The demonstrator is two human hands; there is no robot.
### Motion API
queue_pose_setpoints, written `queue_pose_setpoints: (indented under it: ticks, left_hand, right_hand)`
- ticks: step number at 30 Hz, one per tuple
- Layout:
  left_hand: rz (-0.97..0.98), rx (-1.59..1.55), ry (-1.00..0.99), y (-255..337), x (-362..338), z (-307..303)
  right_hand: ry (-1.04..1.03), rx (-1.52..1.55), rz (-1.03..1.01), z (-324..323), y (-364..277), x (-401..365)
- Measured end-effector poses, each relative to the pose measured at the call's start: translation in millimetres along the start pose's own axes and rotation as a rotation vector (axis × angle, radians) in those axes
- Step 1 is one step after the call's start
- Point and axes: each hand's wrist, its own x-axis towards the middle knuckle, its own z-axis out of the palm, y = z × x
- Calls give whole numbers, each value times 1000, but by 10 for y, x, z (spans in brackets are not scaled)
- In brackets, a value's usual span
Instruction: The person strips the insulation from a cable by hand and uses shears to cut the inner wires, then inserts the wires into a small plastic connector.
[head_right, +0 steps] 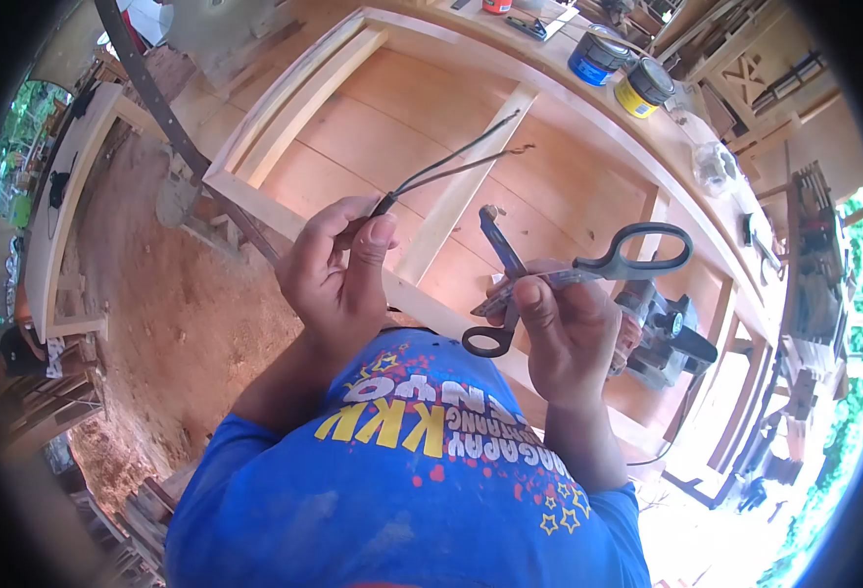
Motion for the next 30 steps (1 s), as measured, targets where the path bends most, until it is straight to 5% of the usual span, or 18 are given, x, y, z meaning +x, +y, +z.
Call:
queue_pose_setpoints:
  ticks: [5, 14, 24, 30]
  left_hand:
    - [-147, -114, 7, 19, 74, 39]
    - [-810, -479, -101, 133, 255, 99]
    - [-958, -658, -339, 116, 254, 120]
    - [-1142, -836, -426, 110, 229, 150]
  right_hand:
    - [23, -70, 25, 10, 5, -16]
    - [84, -300, -94, 79, -57, 92]
    - [17, -518, -451, 92, 47, 309]
    - [26, -552, -456, 42, 200, 316]
